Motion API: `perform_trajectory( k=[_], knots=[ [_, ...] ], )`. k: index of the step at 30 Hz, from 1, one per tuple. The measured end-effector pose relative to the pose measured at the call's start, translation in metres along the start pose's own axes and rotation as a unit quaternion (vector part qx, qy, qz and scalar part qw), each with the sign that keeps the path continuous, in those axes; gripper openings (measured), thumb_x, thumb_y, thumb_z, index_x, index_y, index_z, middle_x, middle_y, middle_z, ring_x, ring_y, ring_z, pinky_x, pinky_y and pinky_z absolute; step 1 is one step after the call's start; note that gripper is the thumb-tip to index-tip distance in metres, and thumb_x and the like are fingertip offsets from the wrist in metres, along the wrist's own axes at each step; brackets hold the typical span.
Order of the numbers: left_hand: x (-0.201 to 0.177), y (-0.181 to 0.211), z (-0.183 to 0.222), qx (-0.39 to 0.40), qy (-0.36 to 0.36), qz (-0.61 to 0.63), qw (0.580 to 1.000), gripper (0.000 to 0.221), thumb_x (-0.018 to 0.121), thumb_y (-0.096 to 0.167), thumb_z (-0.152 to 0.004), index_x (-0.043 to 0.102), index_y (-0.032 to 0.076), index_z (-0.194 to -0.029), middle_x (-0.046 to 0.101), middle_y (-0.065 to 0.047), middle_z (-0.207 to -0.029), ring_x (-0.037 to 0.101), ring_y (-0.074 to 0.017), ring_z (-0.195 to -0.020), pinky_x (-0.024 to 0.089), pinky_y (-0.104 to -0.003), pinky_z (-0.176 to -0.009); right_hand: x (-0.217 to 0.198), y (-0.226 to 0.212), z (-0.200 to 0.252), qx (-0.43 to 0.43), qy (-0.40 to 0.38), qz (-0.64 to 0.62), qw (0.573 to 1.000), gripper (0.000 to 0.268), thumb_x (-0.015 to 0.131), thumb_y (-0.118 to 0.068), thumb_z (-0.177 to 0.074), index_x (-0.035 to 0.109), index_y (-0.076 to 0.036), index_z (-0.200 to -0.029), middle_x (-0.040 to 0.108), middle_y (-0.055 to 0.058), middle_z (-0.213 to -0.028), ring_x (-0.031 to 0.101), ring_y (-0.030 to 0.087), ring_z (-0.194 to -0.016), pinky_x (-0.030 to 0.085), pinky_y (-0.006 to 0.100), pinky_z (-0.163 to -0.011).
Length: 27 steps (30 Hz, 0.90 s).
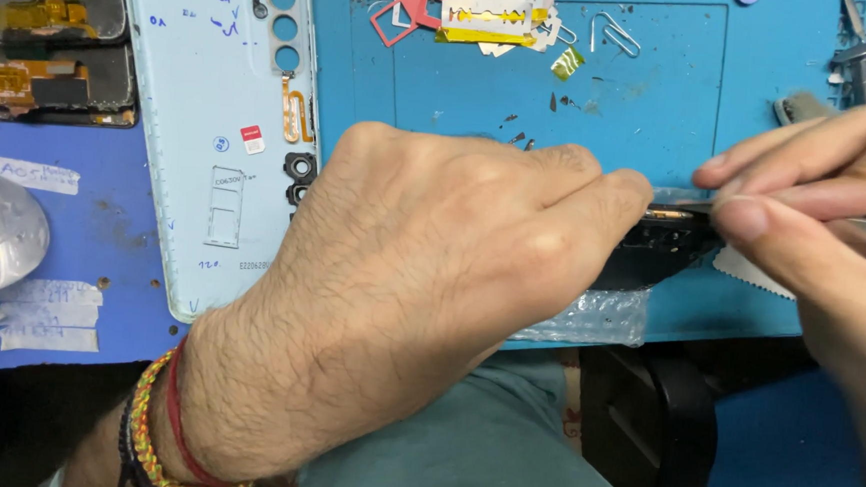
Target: Disassembling a smartphone using a pry tool and tweezers to access internal components
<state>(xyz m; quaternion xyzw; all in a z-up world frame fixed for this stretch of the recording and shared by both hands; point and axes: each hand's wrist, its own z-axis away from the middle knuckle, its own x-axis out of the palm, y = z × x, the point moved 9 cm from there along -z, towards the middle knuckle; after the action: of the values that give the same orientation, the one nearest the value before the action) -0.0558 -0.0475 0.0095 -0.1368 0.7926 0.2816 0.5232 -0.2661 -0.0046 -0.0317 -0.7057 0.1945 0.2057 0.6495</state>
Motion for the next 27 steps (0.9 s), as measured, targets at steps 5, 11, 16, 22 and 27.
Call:
perform_trajectory(
  k=[5, 11, 16, 22, 27],
  knots=[
    [-0.001, 0.0, 0.003, -0.003, 0.01, -0.002, 1.0, 0.018, 0.074, 0.01, -0.096, 0.061, 0.023, -0.094, 0.062, 0.006, -0.076, 0.065, -0.0277, -0.06, 0.029, -0.047, -0.033, -0.006, 0.001, 0.0, 0.0, -0.027, 0.046, 0.999, 0.018, 0.063, 0.008, -0.114, 0.047, 0.003, -0.107, 0.057, 0.02, -0.117, 0.075, 0.04, -0.127, 0.066, 0.049, -0.126],
    [-0.006, -0.008, -0.006, -0.048, -0.028, 0.042, 0.998, 0.043, 0.063, 0.013, -0.101, 0.046, 0.021, -0.14, 0.063, 0.007, -0.064, 0.058, -0.0363, -0.045, 0.034, -0.053, -0.031, 0.013, -0.022, -0.008, -0.013, 0.002, 0.009, 1.0, 0.023, 0.065, 0.01, -0.119, 0.047, 0.001, -0.107, 0.06, 0.02, -0.113, 0.078, 0.04, -0.132, 0.064, 0.048, -0.132],
    [0.001, -0.01, -0.004, -0.056, -0.065, -0.079, 0.993, 0.083, 0.061, 0.005, -0.101, 0.026, 0.027, -0.173, 0.042, 0.012, -0.053, 0.049, -0.018, -0.039, 0.04, -0.044, -0.037, 0.003, 0.002, -0.003, 0.001, -0.005, -0.002, 1.0, 0.015, 0.065, 0.005, -0.116, 0.053, -0.002, -0.109, 0.061, 0.016, -0.119, 0.076, 0.036, -0.135, 0.064, 0.046, -0.137],
    [0.002, -0.01, -0.005, -0.062, -0.075, -0.065, 0.993, 0.079, 0.059, 0.006, -0.105, 0.024, 0.025, -0.174, 0.039, 0.012, -0.051, 0.047, -0.0167, -0.039, 0.039, -0.043, -0.036, 0.01, -0.013, -0.008, 0.0, -0.002, -0.013, 1.0, 0.026, 0.068, 0.009, -0.114, 0.047, -0.003, -0.108, 0.063, 0.018, -0.115, 0.076, 0.037, -0.136, 0.066, 0.045, -0.135],
    [0.001, -0.011, -0.005, -0.064, -0.058, -0.089, 0.992, 0.085, 0.058, 0.002, -0.1, 0.026, 0.027, -0.175, 0.032, 0.014, -0.053, 0.04, -0.0133, -0.039, 0.038, -0.04, -0.039, 0.015, -0.014, -0.011, -0.01, 0.001, -0.025, 1.0, 0.022, 0.068, 0.009, -0.115, 0.051, -0.004, -0.108, 0.063, 0.017, -0.117, 0.076, 0.036, -0.135, 0.066, 0.044, -0.136]
  ],
)
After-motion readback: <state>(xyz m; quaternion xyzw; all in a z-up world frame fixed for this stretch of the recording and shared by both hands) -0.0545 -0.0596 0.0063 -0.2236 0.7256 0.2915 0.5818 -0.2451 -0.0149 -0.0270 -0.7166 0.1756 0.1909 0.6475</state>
